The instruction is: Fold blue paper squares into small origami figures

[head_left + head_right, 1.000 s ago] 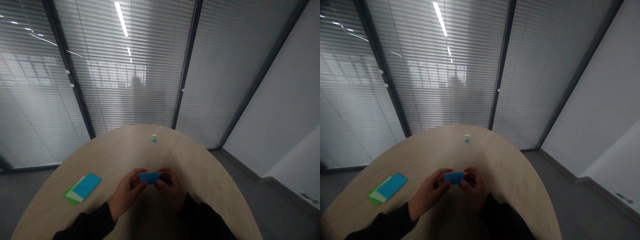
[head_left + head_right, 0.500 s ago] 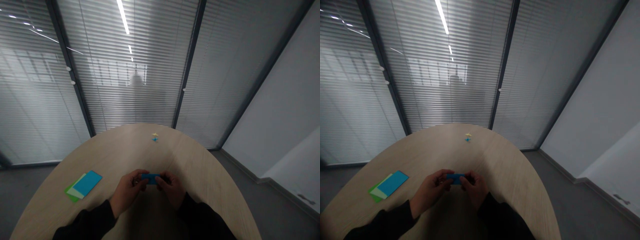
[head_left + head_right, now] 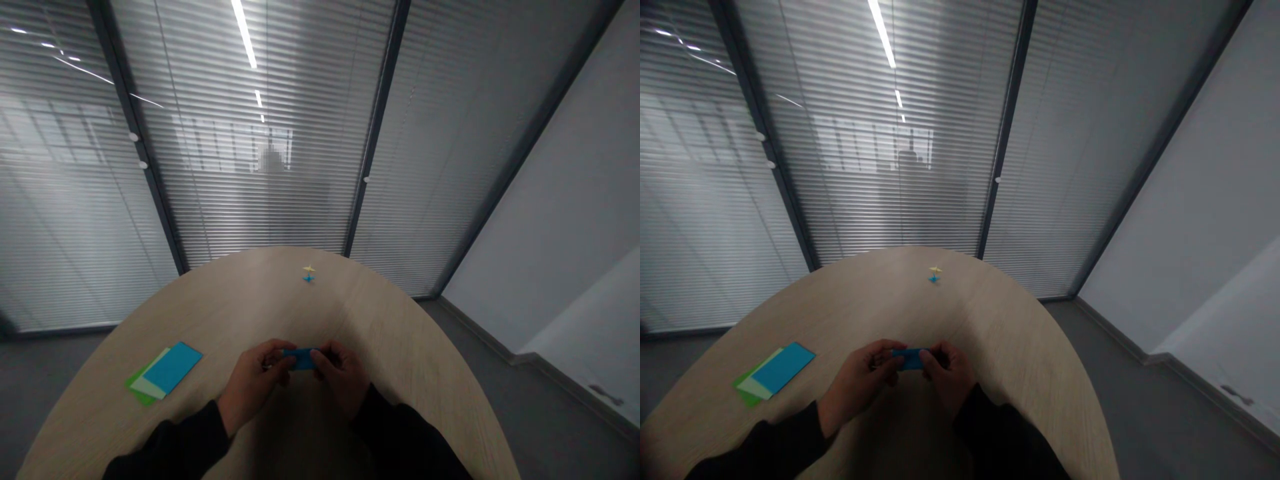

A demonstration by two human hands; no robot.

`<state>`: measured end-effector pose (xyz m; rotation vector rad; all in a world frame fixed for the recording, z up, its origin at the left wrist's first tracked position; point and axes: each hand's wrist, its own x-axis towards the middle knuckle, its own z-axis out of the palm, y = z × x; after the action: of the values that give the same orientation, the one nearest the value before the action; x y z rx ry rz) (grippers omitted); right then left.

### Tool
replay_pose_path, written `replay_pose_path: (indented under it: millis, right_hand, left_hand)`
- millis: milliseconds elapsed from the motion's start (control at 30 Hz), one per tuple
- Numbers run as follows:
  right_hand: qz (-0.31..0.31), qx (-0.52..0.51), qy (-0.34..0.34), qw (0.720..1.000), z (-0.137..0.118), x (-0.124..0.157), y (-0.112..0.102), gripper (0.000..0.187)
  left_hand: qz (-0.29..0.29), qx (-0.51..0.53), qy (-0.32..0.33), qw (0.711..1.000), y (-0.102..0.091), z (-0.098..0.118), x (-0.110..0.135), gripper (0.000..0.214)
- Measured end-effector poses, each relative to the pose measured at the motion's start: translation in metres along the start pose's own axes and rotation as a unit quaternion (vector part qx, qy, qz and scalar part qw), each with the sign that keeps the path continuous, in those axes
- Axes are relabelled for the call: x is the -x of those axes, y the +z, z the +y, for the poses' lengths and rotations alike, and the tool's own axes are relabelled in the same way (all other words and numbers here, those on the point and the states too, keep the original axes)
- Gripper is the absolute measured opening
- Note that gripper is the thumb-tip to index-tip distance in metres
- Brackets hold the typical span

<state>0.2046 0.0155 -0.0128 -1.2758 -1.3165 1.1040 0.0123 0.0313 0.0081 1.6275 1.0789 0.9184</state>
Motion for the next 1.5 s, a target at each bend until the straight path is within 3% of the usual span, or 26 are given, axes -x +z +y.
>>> replay_pose_path:
  millis: [733, 1167, 1333, 1400, 1500]
  right_hand:
    - [0.004, 0.039, -0.03, 0.999, -0.003, 0.001, -0.001, 0.033]
    - [0.026, 0.071, -0.058, 0.995, -0.007, 0.004, 0.004, 0.026]
    - [-0.003, 0.103, -0.043, 0.994, -0.011, 0.005, 0.002, 0.018]
    - [-0.011, 0.093, -0.041, 0.995, -0.012, 0.005, 0.003, 0.018]
    - [-0.018, 0.077, -0.041, 0.996, -0.014, 0.006, 0.005, 0.017]
  left_hand:
    - [0.008, -0.007, -0.009, 1.0, -0.001, 0.004, 0.002, 0.026]
    - [-0.004, -0.026, 0.037, 0.999, 0.0, 0.004, 0.005, 0.027]
    - [-0.019, -0.089, 0.068, 0.994, 0.0, 0.005, 0.006, 0.022]
    - [0.003, -0.062, 0.07, 0.996, 0.001, 0.004, 0.004, 0.025]
    - [0.051, 0.058, 0.04, 0.996, 0.005, 0.002, 0.002, 0.033]
